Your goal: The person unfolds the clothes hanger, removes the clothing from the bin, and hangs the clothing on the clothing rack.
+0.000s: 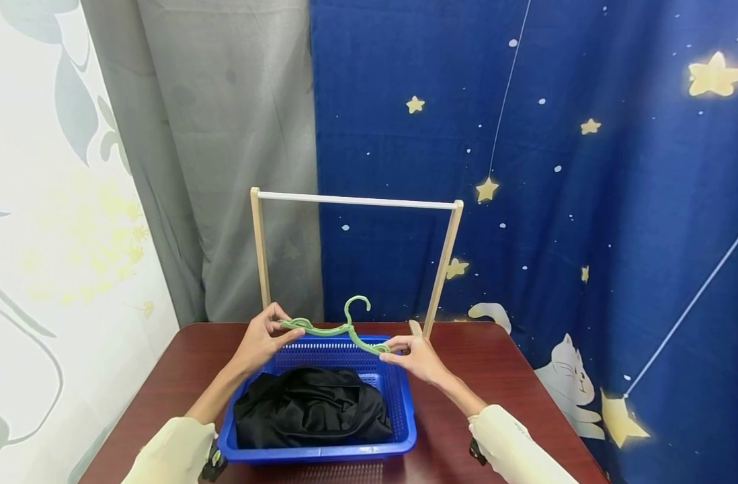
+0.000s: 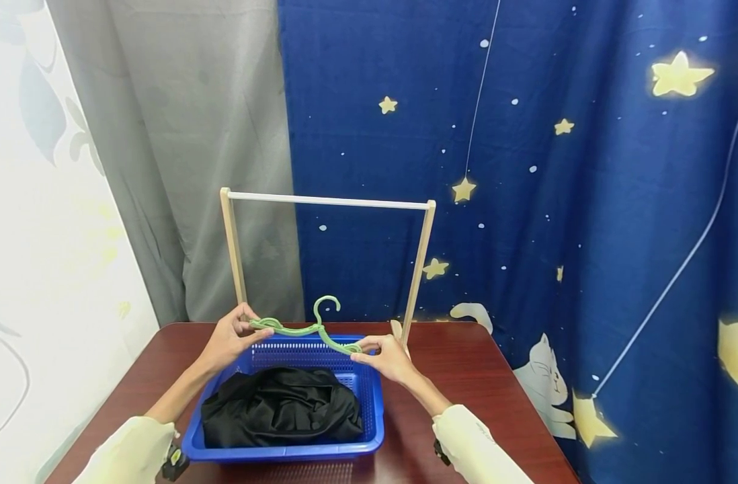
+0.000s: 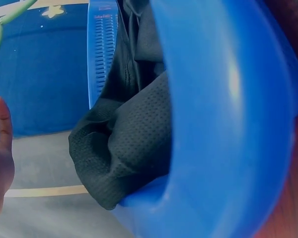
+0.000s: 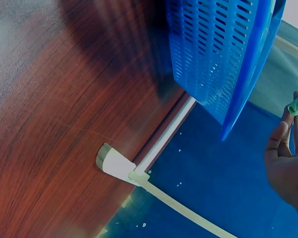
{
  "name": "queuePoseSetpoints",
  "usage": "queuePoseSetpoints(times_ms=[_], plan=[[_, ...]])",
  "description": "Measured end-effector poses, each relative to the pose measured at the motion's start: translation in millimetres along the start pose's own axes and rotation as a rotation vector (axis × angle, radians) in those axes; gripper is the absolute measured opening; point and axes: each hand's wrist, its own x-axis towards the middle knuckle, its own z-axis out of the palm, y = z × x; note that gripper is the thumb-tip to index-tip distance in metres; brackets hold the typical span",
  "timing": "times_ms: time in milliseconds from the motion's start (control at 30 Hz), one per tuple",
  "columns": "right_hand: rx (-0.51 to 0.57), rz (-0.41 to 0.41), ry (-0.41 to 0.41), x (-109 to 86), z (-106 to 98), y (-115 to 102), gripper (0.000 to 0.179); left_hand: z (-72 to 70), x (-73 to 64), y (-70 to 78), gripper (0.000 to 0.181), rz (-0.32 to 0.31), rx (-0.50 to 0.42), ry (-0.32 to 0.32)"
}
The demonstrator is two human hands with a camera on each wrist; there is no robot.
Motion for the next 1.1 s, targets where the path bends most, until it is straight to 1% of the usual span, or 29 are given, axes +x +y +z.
queuePoseSetpoints(times_ms=[300, 633, 867, 1100], plan=[[0.003, -0.017, -0.036, -0.5, 5.5, -3.3, 0.024, 0.3, -2.9, 0.5, 0.028, 0.002, 0.014, 0.017], [-0.027, -0.017, -0.019, -4.2, 8.4, -5.5, 0.022, 1.2, -7.1, -1.4, 0.03, -0.015, 0.023, 0.005], [-0.011, -0.002, -0.03, -4.5, 6.9, -4.2, 0.021, 2.3, -7.7, -1.6, 0.029, -0.007, 0.012, 0.008], [0.004, -0.013, -0.022, -3.2, 3.3, -6.2, 0.022, 4.3, -8.6, -1.9, 0.03, -0.002, 0.0, 0.035]])
